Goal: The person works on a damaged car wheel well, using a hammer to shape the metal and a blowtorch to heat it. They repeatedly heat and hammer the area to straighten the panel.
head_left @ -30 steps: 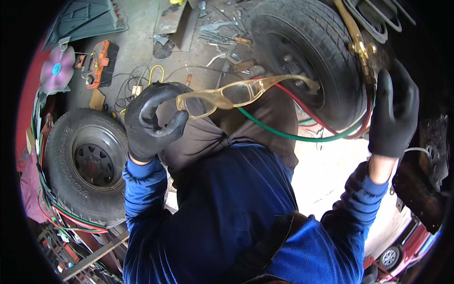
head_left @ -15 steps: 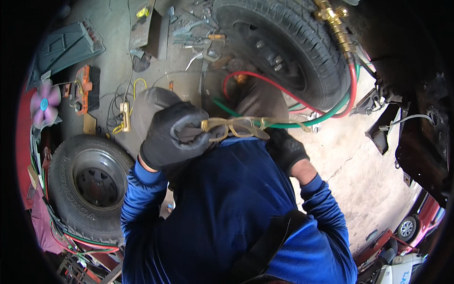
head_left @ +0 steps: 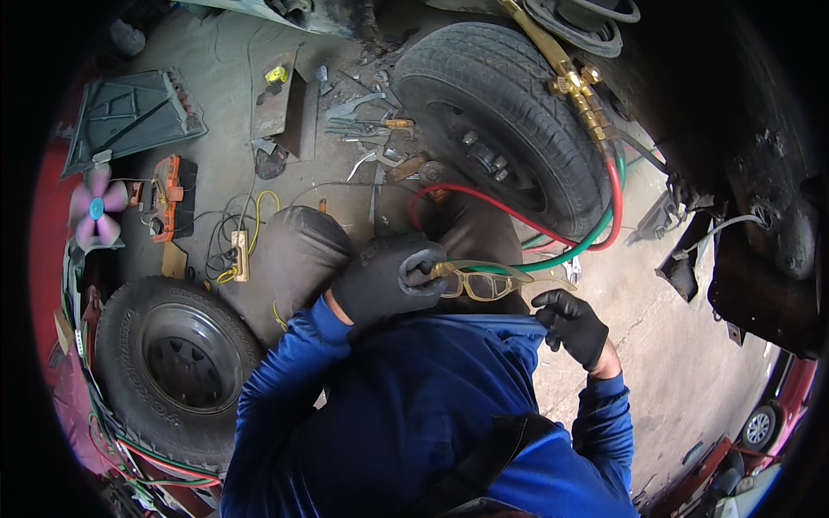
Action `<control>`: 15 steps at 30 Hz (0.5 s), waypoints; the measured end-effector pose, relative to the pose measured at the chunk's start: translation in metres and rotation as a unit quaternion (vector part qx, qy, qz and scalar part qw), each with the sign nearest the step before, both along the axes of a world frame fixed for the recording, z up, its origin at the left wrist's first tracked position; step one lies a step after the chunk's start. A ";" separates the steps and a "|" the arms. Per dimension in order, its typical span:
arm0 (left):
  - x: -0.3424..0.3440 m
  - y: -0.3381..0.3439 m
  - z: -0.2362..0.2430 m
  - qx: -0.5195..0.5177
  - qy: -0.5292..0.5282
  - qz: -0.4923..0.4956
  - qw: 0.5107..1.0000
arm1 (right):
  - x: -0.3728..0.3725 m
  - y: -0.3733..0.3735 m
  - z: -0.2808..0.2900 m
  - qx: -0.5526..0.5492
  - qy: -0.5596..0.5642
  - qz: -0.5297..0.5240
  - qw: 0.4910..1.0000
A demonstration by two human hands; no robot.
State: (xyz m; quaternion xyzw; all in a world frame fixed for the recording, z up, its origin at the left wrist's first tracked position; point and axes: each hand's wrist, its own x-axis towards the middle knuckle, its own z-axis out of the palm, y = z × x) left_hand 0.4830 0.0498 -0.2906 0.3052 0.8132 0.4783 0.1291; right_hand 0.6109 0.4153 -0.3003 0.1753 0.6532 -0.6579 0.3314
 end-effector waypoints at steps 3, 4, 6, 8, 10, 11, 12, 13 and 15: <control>0.000 0.006 -0.010 0.004 0.014 -0.033 0.999 | 0.008 -0.010 -0.007 0.139 -0.037 0.158 0.977; 0.000 0.010 -0.016 -0.015 0.022 -0.056 0.998 | 0.010 -0.015 -0.006 0.157 -0.001 0.183 0.971; -0.001 0.020 -0.028 -0.046 0.059 -0.088 0.993 | 0.015 -0.025 -0.001 0.218 0.102 0.202 0.949; 0.002 0.031 -0.038 -0.033 0.049 -0.073 0.996 | 0.017 -0.030 0.007 0.256 0.167 0.143 0.941; 0.008 0.042 -0.045 -0.022 0.031 -0.064 0.997 | 0.016 -0.038 0.010 0.273 0.234 0.033 0.933; 0.012 0.047 -0.047 -0.021 0.013 -0.063 0.998 | 0.015 -0.042 0.008 0.316 0.266 0.017 0.910; 0.014 0.052 -0.048 -0.018 -0.005 -0.063 0.998 | 0.013 -0.048 0.002 0.314 0.251 -0.008 0.916; 0.018 0.057 -0.048 -0.030 -0.021 -0.067 0.997 | 0.011 -0.055 -0.007 0.316 0.244 -0.032 0.916; 0.024 0.065 -0.049 -0.045 -0.047 -0.070 0.995 | 0.006 -0.062 -0.027 0.377 0.258 0.004 0.889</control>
